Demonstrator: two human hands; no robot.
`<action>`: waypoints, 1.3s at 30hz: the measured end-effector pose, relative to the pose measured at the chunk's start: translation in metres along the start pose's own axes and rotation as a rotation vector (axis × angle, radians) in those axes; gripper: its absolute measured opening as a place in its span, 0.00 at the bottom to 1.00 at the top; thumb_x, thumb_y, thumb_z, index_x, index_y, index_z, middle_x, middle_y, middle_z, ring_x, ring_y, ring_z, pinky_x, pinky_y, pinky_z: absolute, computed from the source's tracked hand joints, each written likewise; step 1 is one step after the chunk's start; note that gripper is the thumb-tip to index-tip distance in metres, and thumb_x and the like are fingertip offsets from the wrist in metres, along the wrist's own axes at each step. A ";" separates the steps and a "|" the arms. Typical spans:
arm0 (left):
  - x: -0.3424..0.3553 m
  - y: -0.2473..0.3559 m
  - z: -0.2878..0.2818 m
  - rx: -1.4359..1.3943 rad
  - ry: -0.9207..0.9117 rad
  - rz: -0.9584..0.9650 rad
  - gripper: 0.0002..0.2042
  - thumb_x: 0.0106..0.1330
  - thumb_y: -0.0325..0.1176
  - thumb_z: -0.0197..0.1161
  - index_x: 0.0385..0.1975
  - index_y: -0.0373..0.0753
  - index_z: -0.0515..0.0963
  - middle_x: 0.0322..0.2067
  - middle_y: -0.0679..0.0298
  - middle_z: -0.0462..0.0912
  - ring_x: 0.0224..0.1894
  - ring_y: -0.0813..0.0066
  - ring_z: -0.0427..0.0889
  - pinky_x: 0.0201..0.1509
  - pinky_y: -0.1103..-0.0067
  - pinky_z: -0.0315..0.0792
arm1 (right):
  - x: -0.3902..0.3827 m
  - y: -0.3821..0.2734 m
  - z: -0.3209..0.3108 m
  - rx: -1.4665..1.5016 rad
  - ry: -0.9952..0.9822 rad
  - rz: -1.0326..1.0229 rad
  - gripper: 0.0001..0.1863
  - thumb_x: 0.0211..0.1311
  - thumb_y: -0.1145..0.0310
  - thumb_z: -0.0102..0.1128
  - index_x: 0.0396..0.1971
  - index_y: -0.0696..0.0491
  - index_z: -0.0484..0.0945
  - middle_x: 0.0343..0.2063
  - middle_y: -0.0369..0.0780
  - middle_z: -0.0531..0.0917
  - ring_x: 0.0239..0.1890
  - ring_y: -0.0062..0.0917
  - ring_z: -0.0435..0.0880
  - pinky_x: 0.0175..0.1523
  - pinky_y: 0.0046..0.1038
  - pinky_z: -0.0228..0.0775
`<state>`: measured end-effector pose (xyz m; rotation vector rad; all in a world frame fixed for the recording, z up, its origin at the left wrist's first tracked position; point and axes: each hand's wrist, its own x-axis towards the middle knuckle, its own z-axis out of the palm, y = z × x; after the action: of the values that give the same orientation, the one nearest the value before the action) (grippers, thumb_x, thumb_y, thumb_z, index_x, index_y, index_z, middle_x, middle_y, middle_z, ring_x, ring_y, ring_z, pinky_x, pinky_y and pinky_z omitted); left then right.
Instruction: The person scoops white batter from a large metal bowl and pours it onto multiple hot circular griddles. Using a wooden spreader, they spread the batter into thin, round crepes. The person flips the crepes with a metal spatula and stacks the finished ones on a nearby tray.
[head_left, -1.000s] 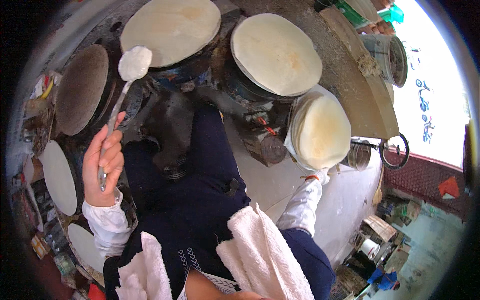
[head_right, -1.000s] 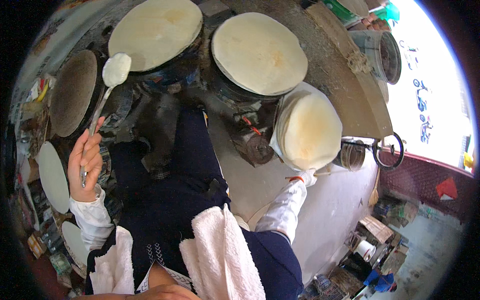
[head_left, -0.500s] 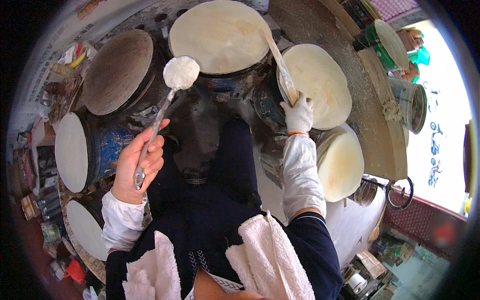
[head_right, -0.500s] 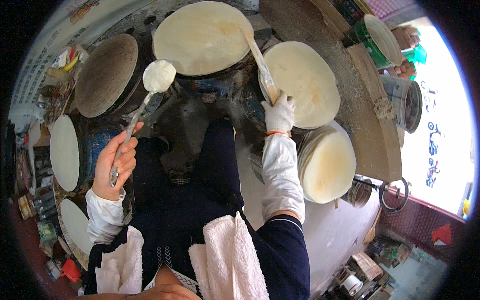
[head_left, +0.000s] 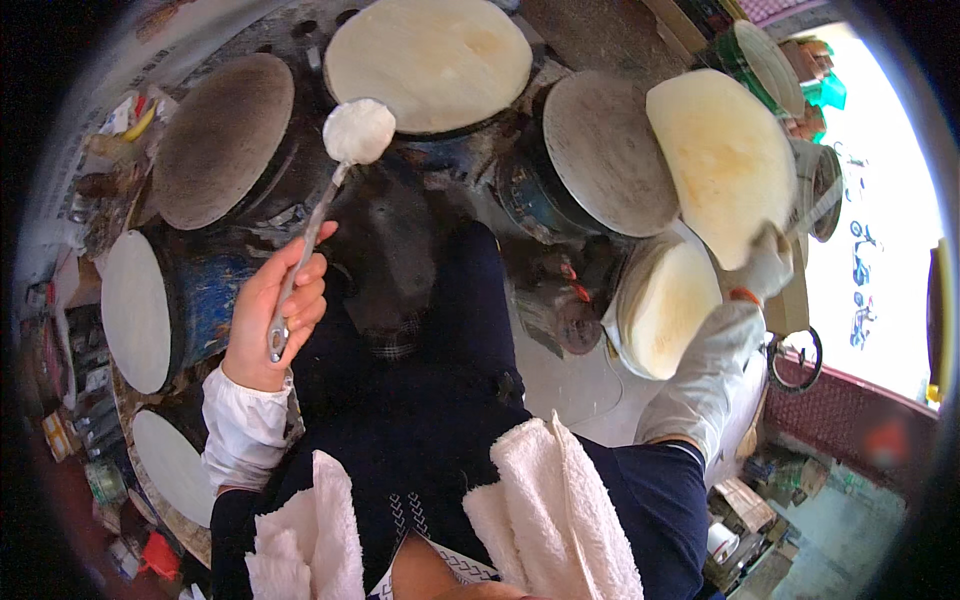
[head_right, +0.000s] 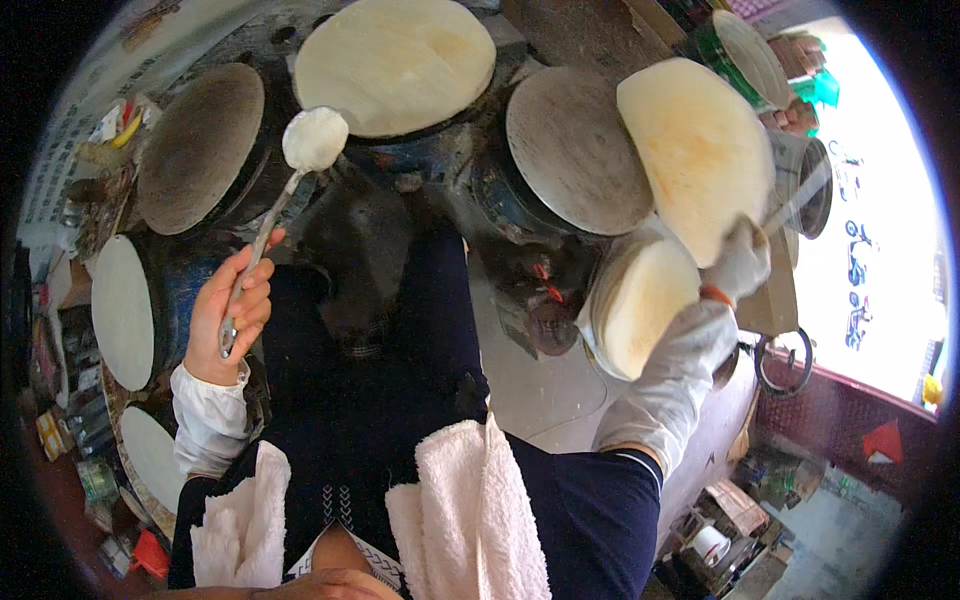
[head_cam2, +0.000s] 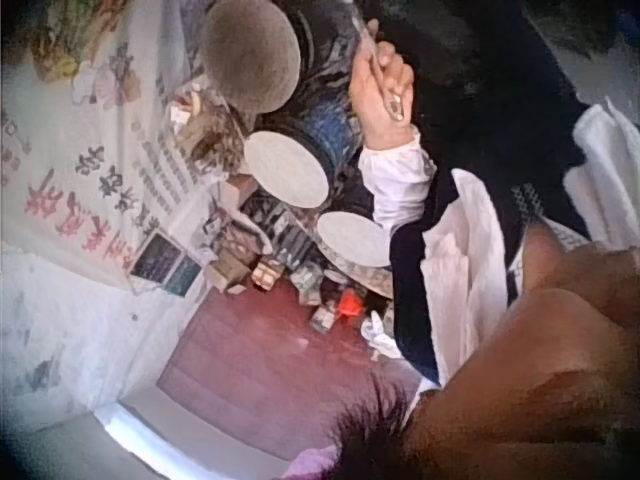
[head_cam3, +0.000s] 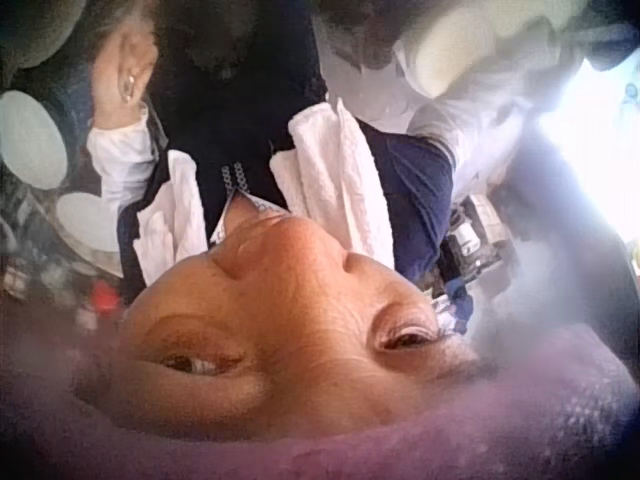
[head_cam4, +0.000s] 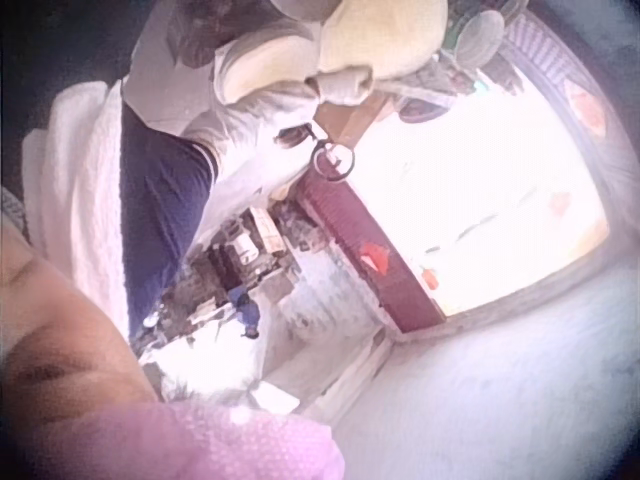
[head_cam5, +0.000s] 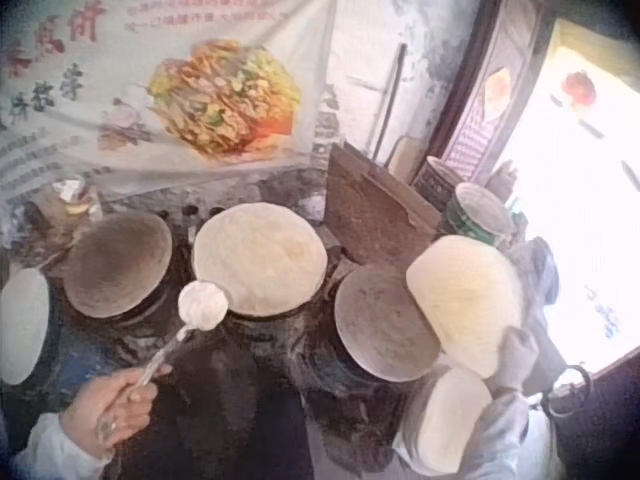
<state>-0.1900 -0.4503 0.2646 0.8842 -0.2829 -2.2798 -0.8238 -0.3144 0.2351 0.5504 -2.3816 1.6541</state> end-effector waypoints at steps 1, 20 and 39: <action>0.004 -0.004 0.001 -0.010 -0.003 -0.022 0.21 0.81 0.34 0.43 0.67 0.29 0.60 0.26 0.69 0.67 0.16 0.88 0.63 0.17 0.86 0.64 | 0.006 0.014 -0.034 0.122 0.081 0.043 0.12 0.60 0.66 0.68 0.35 0.62 0.84 0.29 0.40 0.85 0.30 0.26 0.83 0.37 0.31 0.77; 0.001 -0.028 0.039 0.067 0.054 0.062 0.22 0.83 0.33 0.39 0.71 0.28 0.52 0.26 0.66 0.65 0.13 0.86 0.63 0.13 0.84 0.64 | -0.207 0.370 -0.146 0.129 0.587 1.021 0.26 0.64 0.53 0.66 0.47 0.64 0.77 0.34 0.45 0.83 0.29 0.35 0.79 0.33 0.37 0.72; 0.041 -0.033 0.069 0.050 -0.135 -0.321 0.18 0.81 0.33 0.42 0.62 0.26 0.64 0.24 0.69 0.68 0.14 0.89 0.65 0.14 0.87 0.66 | -0.275 -0.041 -0.065 0.794 -0.838 0.935 0.31 0.71 0.65 0.53 0.73 0.40 0.60 0.39 0.38 0.80 0.21 0.16 0.71 0.17 0.14 0.56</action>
<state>-0.2752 -0.4546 0.2811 0.8525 -0.2739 -2.6461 -0.5600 -0.2133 0.1947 0.2138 -2.5737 3.4193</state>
